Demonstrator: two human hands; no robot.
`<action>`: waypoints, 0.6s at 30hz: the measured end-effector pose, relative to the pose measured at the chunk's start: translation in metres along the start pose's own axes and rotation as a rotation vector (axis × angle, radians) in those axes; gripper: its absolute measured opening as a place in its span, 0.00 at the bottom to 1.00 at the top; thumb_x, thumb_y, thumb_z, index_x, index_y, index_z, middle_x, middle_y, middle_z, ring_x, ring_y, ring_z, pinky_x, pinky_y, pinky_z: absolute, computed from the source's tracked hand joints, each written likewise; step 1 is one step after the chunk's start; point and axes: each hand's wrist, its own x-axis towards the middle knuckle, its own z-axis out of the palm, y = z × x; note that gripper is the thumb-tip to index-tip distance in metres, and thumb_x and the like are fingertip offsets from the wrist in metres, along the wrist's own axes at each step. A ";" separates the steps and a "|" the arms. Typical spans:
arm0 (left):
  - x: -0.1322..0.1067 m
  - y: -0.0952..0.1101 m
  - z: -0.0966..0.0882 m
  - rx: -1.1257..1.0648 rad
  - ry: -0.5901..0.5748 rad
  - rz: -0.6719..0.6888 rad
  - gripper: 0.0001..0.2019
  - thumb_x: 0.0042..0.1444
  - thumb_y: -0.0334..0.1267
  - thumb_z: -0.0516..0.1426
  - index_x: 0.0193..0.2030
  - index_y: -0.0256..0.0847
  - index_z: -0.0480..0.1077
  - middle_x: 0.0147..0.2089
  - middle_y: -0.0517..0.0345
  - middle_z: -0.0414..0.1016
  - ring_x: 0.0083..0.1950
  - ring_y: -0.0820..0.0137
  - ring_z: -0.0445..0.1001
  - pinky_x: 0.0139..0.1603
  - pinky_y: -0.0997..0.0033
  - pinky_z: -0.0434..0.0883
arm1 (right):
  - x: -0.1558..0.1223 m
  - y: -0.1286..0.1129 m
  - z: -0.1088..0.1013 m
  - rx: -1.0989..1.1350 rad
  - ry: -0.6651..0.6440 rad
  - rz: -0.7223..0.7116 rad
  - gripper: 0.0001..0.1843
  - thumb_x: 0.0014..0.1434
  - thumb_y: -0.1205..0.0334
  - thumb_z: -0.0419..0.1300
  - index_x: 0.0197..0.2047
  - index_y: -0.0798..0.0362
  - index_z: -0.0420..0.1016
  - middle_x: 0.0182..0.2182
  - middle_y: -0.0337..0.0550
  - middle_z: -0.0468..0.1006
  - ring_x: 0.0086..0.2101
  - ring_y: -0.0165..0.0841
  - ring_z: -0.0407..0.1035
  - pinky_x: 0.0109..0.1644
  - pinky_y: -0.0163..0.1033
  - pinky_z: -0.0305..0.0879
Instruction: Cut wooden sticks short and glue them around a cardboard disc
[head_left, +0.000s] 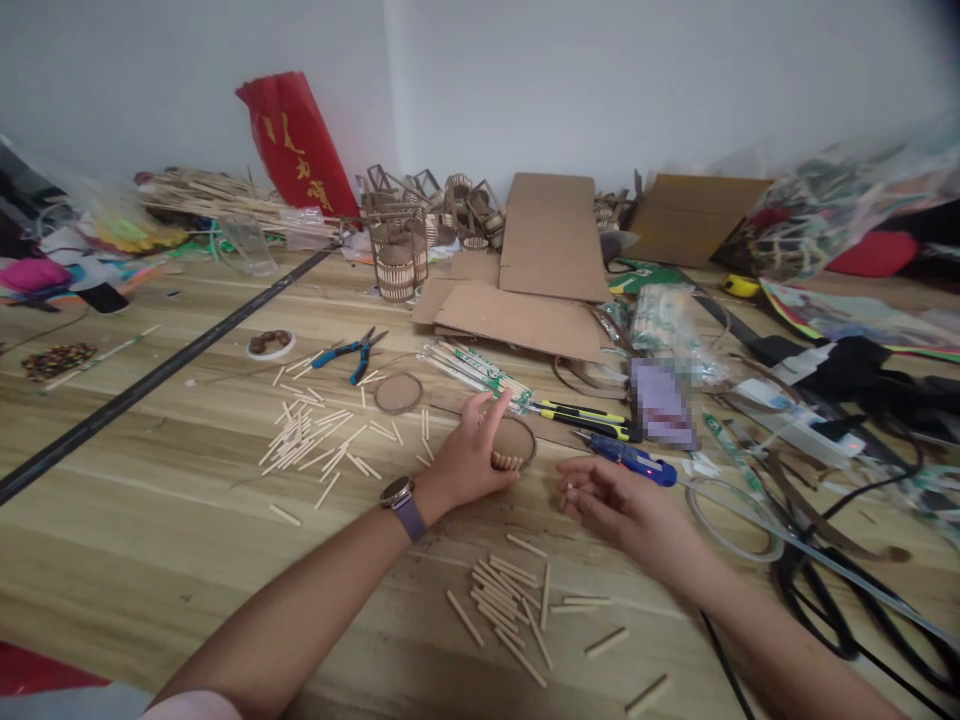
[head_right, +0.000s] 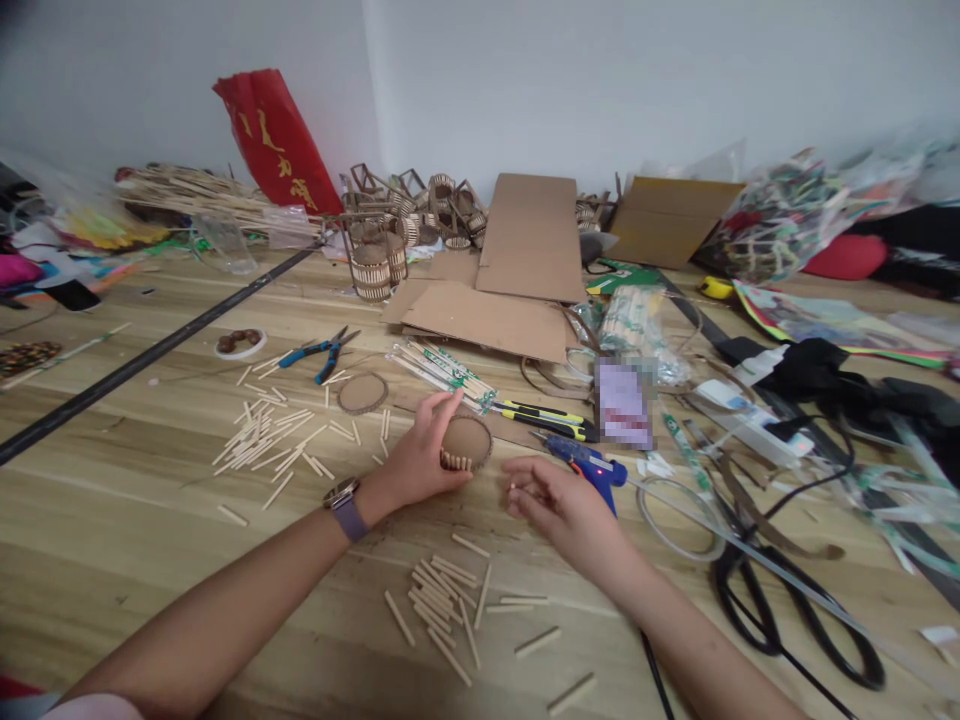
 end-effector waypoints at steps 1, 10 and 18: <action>0.000 0.000 0.000 -0.001 -0.003 -0.001 0.53 0.40 0.31 0.66 0.70 0.44 0.40 0.67 0.42 0.43 0.68 0.51 0.51 0.66 0.51 0.58 | 0.002 0.004 0.002 0.014 -0.003 0.018 0.13 0.59 0.55 0.52 0.43 0.52 0.68 0.28 0.42 0.78 0.29 0.33 0.74 0.34 0.37 0.69; 0.001 0.003 -0.001 -0.015 -0.012 -0.018 0.53 0.40 0.30 0.65 0.70 0.46 0.40 0.67 0.43 0.44 0.68 0.51 0.52 0.66 0.51 0.58 | 0.000 -0.002 -0.003 -0.263 -0.007 -0.038 0.07 0.58 0.59 0.52 0.31 0.50 0.69 0.26 0.39 0.76 0.28 0.32 0.69 0.33 0.36 0.65; 0.000 -0.001 0.000 0.003 0.002 0.021 0.54 0.39 0.30 0.66 0.70 0.44 0.39 0.66 0.43 0.44 0.68 0.52 0.51 0.67 0.51 0.57 | 0.020 -0.008 0.002 -0.364 0.014 -0.099 0.07 0.58 0.60 0.50 0.34 0.50 0.68 0.28 0.39 0.77 0.29 0.32 0.70 0.34 0.35 0.64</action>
